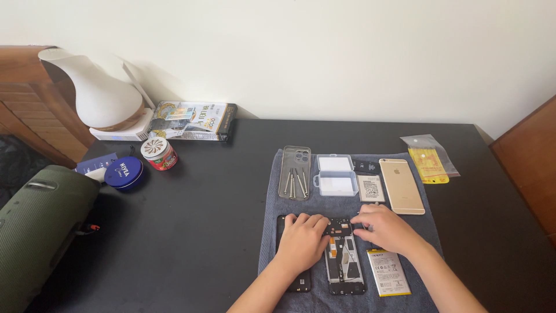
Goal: Disassembling a smartphone to access and remove internal components like the battery.
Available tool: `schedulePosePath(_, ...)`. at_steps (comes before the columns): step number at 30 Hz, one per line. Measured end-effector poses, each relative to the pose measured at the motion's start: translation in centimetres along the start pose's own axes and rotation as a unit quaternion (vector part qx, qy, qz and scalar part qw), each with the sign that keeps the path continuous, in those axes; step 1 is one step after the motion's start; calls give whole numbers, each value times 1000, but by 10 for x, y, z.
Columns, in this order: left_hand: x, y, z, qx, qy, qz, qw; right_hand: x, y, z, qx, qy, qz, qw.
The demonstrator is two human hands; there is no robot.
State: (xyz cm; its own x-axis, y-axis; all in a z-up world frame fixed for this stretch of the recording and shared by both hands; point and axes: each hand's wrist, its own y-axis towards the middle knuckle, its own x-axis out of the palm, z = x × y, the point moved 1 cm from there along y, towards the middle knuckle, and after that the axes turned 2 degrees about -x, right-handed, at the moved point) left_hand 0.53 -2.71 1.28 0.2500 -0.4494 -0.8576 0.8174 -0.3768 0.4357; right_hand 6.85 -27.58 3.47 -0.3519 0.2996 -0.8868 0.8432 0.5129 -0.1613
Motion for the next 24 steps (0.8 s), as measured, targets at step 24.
schedulePosePath(24,-1,1,1,-11,-6,1,1000,6,6,1,-51,-77,9,996)
